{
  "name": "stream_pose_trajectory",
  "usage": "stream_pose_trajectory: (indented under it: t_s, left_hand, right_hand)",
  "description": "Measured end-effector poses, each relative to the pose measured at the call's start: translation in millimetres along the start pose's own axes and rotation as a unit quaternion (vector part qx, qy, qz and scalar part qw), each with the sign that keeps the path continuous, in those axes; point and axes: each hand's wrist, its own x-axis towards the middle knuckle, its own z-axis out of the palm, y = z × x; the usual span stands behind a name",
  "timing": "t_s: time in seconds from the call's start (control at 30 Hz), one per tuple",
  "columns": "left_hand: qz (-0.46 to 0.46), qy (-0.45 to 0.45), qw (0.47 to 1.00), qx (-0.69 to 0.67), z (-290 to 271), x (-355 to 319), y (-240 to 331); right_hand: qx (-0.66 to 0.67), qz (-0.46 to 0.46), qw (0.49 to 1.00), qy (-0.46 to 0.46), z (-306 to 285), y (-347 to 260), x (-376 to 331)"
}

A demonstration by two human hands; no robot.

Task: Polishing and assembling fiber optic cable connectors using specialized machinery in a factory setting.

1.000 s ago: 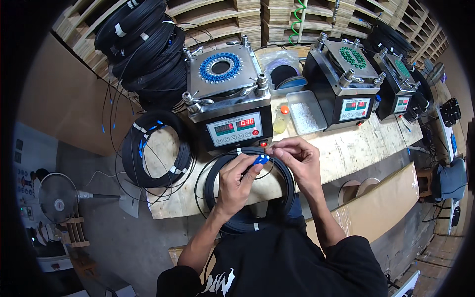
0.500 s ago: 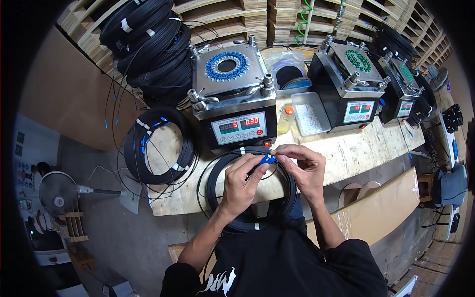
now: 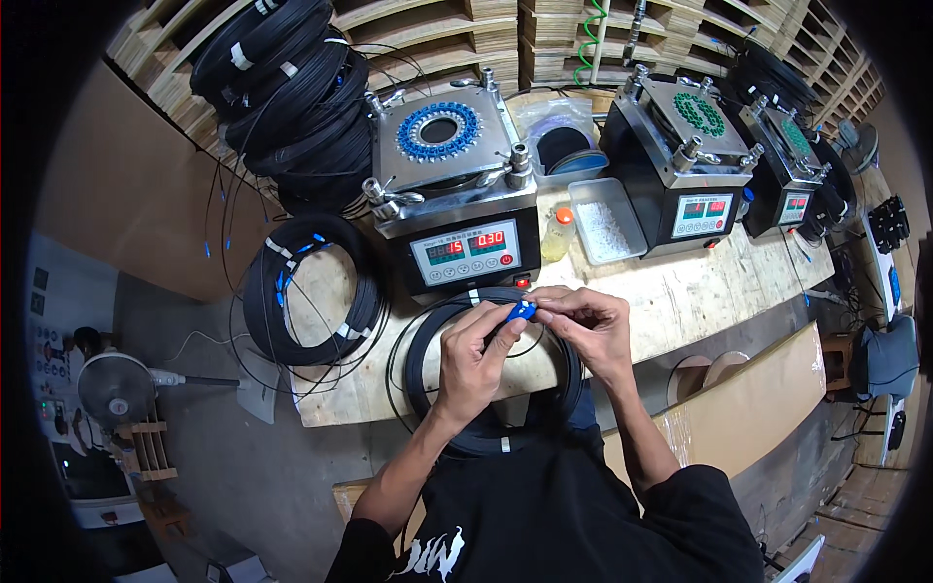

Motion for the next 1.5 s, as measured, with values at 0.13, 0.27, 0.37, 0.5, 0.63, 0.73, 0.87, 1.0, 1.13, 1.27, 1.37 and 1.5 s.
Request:
stream_pose_trajectory:
  t_s: [0.13,0.27,0.37,0.5,0.63,0.73,0.87,1.0,1.13,1.27,1.37,1.5]
  left_hand:
    - [-0.015,-0.007,1.0,0.019,0,-2,-4]
    - [-0.022,-0.007,1.0,0.02,-4,-3,-3]
    - [-0.02,-0.01,1.0,0.012,-2,-3,-1]
    - [-0.041,-0.027,0.999,-0.008,0,-5,-11]
    - [-0.057,-0.027,0.998,0.01,-6,-10,-15]
    - [-0.059,-0.037,0.998,0.001,-3,-10,-16]
    - [-0.069,-0.035,0.997,-0.005,-7,-9,-13]
    - [-0.072,-0.042,0.997,0.001,-6,-7,-12]
    - [-0.05,-0.047,0.997,0.016,-6,-5,-12]
    - [-0.043,-0.054,0.997,0.018,-4,-3,-9]
    - [-0.044,-0.051,0.998,0.01,-4,-3,-11]
    - [-0.02,-0.048,0.998,0.017,-4,-2,-10]
  right_hand:
    - [-0.004,0.039,0.999,-0.025,-10,-3,7]
    - [-0.179,0.143,0.967,-0.114,-42,-15,31]
    - [-0.421,0.058,0.905,-0.023,-118,21,67]
    - [-0.632,0.138,0.759,-0.071,-214,79,98]
    - [-0.648,0.146,0.736,-0.133,-209,99,111]
    - [-0.674,0.116,0.713,-0.158,-223,112,123]
    - [-0.624,0.144,0.75,-0.165,-222,107,125]
    - [-0.597,0.054,0.79,-0.127,-227,99,121]
    - [-0.513,0.139,0.844,-0.072,-211,78,116]
    - [-0.493,0.09,0.865,-0.016,-207,74,107]
    - [-0.475,0.09,0.875,0.013,-203,72,105]
    - [-0.465,0.129,0.875,0.038,-198,62,100]
